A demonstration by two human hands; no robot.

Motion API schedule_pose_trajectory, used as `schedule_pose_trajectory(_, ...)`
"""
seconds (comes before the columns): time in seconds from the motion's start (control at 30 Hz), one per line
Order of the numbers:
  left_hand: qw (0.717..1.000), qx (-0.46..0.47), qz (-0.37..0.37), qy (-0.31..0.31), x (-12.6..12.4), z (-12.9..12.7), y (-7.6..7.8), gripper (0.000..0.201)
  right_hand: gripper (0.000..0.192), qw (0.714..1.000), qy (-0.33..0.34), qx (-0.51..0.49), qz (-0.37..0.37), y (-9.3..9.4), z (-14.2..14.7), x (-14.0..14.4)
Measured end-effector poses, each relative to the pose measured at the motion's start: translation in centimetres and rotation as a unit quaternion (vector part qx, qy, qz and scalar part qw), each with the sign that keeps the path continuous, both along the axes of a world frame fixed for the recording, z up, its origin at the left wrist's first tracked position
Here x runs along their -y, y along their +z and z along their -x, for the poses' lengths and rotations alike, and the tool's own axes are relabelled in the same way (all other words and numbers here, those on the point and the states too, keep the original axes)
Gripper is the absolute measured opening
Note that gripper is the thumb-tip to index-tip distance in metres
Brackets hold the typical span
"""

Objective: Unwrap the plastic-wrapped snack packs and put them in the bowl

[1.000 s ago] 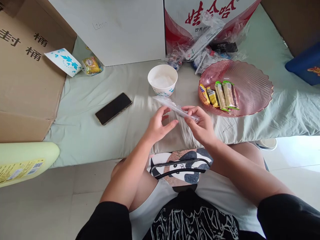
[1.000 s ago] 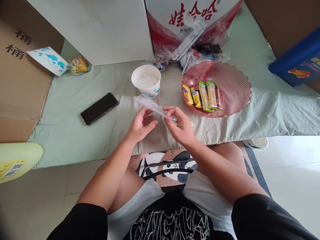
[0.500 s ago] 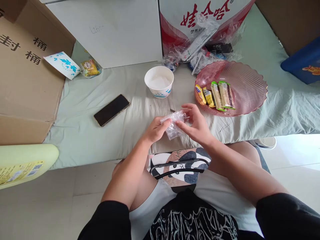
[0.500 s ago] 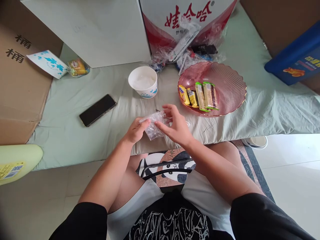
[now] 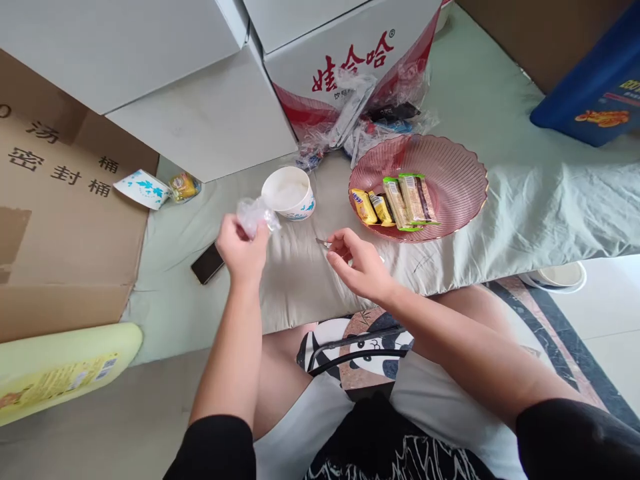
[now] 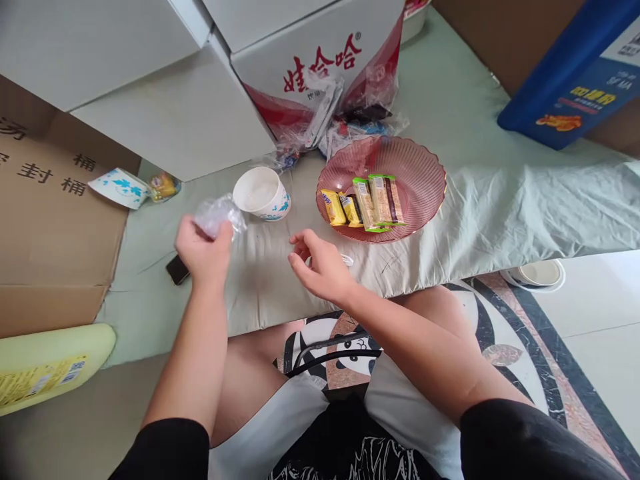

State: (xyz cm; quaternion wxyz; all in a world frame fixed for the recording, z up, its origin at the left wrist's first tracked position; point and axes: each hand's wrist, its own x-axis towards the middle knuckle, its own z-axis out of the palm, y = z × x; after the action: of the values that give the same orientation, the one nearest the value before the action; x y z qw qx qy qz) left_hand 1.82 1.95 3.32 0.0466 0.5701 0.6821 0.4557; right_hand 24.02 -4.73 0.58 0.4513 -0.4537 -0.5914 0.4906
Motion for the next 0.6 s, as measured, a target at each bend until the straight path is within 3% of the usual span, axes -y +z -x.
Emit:
schedule_pose_trajectory(0.07,0.986,-0.158,0.046,-0.014,-2.6,-1.0,2.3,0.019,0.019,1.000,0.002,0.006,-0.013,0.2,-0.3,-0.2)
schedule_pose_trajectory(0.13,0.948,-0.280,0.141,-0.055,-5.5,-2.5,3.9,0.013,0.017,1.000,0.002,0.007,-0.016,0.3,-0.5,-0.4)
schedule_pose_trajectory(0.27,0.797,-0.430,0.409,-0.116,-10.6,-5.2,4.6,0.023,0.014,1.000,0.012,0.008,-0.004,0.2,-0.6,-0.9)
schedule_pose_trajectory(0.37,0.721,-0.421,0.525,-0.164,-12.6,-6.4,4.2,0.035,0.011,1.000,0.024,0.017,-0.002,0.3,-0.7,-1.4)
schedule_pose_trajectory(0.47,0.688,-0.367,0.591,-0.207,-13.5,-7.3,4.2,0.038,0.010,0.999,0.032,0.032,-0.013,0.3,-0.9,-1.8)
schedule_pose_trajectory(0.6,0.696,-0.389,0.574,-0.186,-14.2,-8.9,6.1,0.034,0.009,0.997,0.033,0.041,-0.048,0.3,-1.0,-2.0)
